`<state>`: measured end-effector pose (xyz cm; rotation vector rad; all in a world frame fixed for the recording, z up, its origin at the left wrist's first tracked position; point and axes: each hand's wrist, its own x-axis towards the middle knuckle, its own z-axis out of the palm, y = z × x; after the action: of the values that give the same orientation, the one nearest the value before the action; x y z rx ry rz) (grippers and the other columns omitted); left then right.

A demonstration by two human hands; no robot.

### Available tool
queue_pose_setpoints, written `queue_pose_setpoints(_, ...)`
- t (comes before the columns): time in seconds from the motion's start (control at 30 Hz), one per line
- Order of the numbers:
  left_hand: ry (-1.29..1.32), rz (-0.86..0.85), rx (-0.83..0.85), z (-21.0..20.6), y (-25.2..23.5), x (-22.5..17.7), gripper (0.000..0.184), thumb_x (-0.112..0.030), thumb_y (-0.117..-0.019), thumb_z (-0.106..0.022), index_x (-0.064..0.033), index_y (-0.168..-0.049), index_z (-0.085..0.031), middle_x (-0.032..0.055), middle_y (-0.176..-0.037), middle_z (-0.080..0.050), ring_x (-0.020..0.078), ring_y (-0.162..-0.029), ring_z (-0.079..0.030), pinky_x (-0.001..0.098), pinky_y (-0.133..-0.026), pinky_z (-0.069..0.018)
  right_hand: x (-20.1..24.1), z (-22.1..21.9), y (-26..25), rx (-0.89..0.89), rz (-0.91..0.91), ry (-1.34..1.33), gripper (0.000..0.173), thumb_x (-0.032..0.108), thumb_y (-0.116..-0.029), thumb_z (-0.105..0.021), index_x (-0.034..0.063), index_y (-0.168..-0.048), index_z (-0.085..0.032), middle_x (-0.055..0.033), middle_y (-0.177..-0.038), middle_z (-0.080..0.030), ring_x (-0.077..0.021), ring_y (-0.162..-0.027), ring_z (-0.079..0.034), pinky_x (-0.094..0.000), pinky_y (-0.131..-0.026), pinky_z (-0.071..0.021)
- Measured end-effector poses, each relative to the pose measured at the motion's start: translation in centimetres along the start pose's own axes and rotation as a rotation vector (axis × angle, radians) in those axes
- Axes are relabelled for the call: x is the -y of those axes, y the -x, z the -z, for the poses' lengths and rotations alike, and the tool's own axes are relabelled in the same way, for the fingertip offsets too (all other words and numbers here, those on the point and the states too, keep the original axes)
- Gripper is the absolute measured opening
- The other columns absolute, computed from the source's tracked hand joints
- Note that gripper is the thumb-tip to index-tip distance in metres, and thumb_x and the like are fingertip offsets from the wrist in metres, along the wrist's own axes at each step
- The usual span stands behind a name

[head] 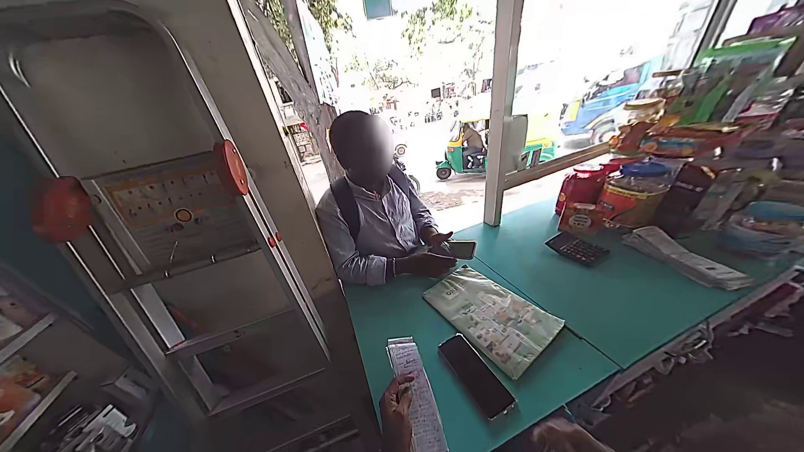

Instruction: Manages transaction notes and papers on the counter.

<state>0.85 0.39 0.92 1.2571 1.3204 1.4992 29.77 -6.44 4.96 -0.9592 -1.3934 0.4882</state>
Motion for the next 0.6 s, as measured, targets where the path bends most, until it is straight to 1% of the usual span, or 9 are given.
queue_pose_setpoints(0.07,0.039,-0.003,-0.015,0.0,0.0,0.1,0.027,0.006,-0.0933,-0.05,0.0093,-0.113,-0.067,0.0139,-0.116,-0.071,0.0099,-0.104,-0.066,0.0284,-0.095,-0.0534,-1.1,-3.2,-2.5,0.088,0.151,-0.029,0.033,0.03,-0.104,-0.06,0.0065,-0.085,-0.072,-0.001,-0.079,-0.074,-0.0029,-0.075,-0.07,-0.0229,-0.072,-0.0599)
queue_pose_setpoints(0.1,0.064,-0.004,-0.023,0.1,0.0,0.1,0.027,0.006,-0.0927,-0.049,0.0089,-0.113,-0.067,0.0129,-0.115,-0.072,0.0087,-0.103,-0.066,0.0273,-0.094,-0.0535,-1.4,-5.3,-3.1,0.096,0.153,-0.058,0.032,0.028,-0.1027,-0.061,0.0052,-0.084,-0.073,-0.0008,-0.079,-0.075,-0.0017,-0.073,-0.07,-0.0213,-0.07,-0.0595)
queue_pose_setpoints(0.13,0.088,-0.002,-0.025,0.2,0.1,0.2,0.027,0.006,-0.0928,-0.049,0.0088,-0.112,-0.067,0.0122,-0.114,-0.072,0.008,-0.103,-0.066,0.0266,-0.094,-0.0534,-1.4,-7.3,-3.4,0.097,0.125,-0.078,0.028,0.024,-0.1011,-0.062,0.0037,-0.088,-0.075,-0.0012,-0.083,-0.077,-0.0017,-0.076,-0.071,-0.021,-0.072,-0.0596)
queue_pose_setpoints(0.2,0.124,0.007,-0.04,0.4,0.0,0.0,0.026,0.006,-0.0931,-0.049,0.0086,-0.113,-0.067,0.012,-0.115,-0.072,0.0084,-0.103,-0.066,0.0265,-0.095,-0.0527,-1.3,-11.5,-3.9,0.105,0.039,-0.107,0.022,0.016,-0.098,-0.063,-0.0006,-0.106,-0.075,-0.0081,-0.107,-0.077,-0.0096,-0.096,-0.074,-0.0271,-0.086,-0.0613)
queue_pose_setpoints(0.27,0.146,0.012,-0.082,0.6,0.0,0.0,0.026,0.006,-0.0933,-0.05,0.0085,-0.113,-0.067,0.0123,-0.114,-0.071,0.009,-0.101,-0.065,0.0262,-0.092,-0.0525,-1.8,-15.1,-4.0,0.119,-0.093,-0.148,0.036,0.014,-0.0982,-0.063,-0.005,-0.129,-0.066,-0.017,-0.131,-0.068,-0.0205,-0.117,-0.07,-0.0341,-0.1,-0.0582)
queue_pose_setpoints(0.33,0.166,0.018,-0.113,0.9,0.1,0.2,0.026,0.007,-0.0947,-0.05,0.0089,-0.116,-0.065,0.0138,-0.116,-0.07,0.0109,-0.103,-0.065,0.0269,-0.093,-0.053,-3.4,-17.6,-3.5,0.126,-0.229,-0.141,0.045,0.015,-0.0995,-0.061,-0.0039,-0.14,-0.058,-0.0193,-0.14,-0.062,-0.0239,-0.123,-0.067,-0.0356,-0.103,-0.0562)
queue_pose_setpoints(0.4,0.176,0.03,-0.139,0.9,0.0,0.2,0.026,0.008,-0.0958,-0.049,0.0091,-0.117,-0.064,0.0147,-0.118,-0.069,0.0121,-0.105,-0.065,0.0274,-0.095,-0.0526,-5.3,-18.6,-2.9,0.178,-0.31,-0.078,0.046,0.018,-0.1019,-0.058,-0.001,-0.143,-0.056,-0.016,-0.134,-0.067,-0.0224,-0.115,-0.07,-0.0377,-0.099,-0.0568)
queue_pose_setpoints(0.5,0.166,0.027,-0.133,0.8,-0.1,0.1,0.026,0.007,-0.0976,-0.049,0.0078,-0.119,-0.064,0.0142,-0.12,-0.069,0.0128,-0.108,-0.065,0.0281,-0.097,-0.0531,-6.0,-18.5,-2.7,0.259,-0.324,-0.064,0.04,0.019,-0.1042,-0.052,0.0017,-0.14,-0.06,-0.0071,-0.109,-0.077,-0.0149,-0.091,-0.075,-0.0342,-0.085,-0.0621)
queue_pose_setpoints(0.6,0.13,-0.008,-0.097,0.9,-0.1,0.6,0.026,0.005,-0.0988,-0.05,0.0051,-0.119,-0.066,0.0122,-0.122,-0.07,0.0134,-0.111,-0.066,0.0297,-0.099,-0.054,-5.8,-18.2,-2.6,0.29,-0.303,-0.056,0.041,0.017,-0.1002,-0.057,0.0025,-0.139,-0.062,-0.006,-0.097,-0.078,-0.0111,-0.081,-0.072,-0.0312,-0.079,-0.0587)
